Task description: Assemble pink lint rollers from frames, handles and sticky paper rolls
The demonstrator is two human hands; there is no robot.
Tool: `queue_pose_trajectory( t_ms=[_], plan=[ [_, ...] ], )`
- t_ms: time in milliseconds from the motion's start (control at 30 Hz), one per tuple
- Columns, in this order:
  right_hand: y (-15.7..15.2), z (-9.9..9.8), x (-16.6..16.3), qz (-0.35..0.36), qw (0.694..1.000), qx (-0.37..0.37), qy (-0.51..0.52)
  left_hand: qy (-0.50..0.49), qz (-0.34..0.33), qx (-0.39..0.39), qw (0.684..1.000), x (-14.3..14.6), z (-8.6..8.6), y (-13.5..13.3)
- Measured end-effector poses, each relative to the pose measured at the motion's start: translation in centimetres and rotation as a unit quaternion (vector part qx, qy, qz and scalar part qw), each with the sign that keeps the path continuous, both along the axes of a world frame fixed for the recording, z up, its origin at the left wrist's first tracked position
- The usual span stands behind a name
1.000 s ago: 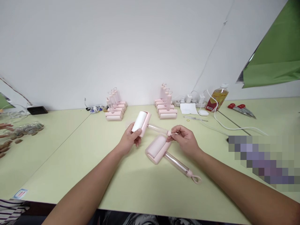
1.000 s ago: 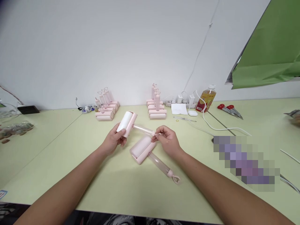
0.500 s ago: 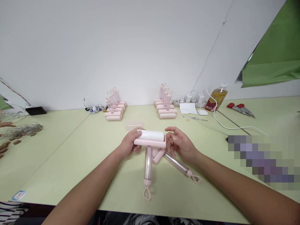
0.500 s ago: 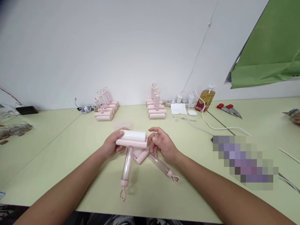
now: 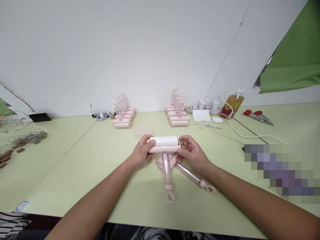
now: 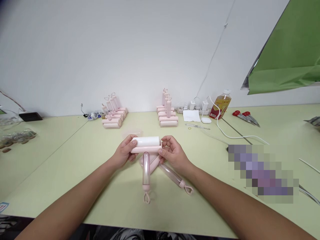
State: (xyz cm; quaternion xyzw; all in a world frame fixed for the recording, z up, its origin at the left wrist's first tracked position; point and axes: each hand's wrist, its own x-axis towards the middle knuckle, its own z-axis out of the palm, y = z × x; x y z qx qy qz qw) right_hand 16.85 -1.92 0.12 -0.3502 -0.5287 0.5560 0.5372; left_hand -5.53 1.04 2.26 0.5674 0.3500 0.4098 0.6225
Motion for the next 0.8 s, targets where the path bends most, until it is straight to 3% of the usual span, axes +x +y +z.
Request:
queue_pose_trajectory(
  t_ms=[267, 500, 800],
  plan=[
    [0.09, 0.23, 0.03, 0.018, 1.000, 0.003, -0.001, 0.021, -0.026, -0.001, 0.999, -0.13, 0.16, 0.06],
    [0.37, 0.67, 0.30, 0.005, 0.999, -0.046, -0.017, 0.032, 0.030, 0.018, 0.999, 0.32, -0.59, 0.23],
    [0.61, 0.37, 0.62, -0.004, 0.998, -0.064, 0.011, 0.046, 0.004, 0.041, 0.998, -0.19, -0.68, 0.53]
  ],
)
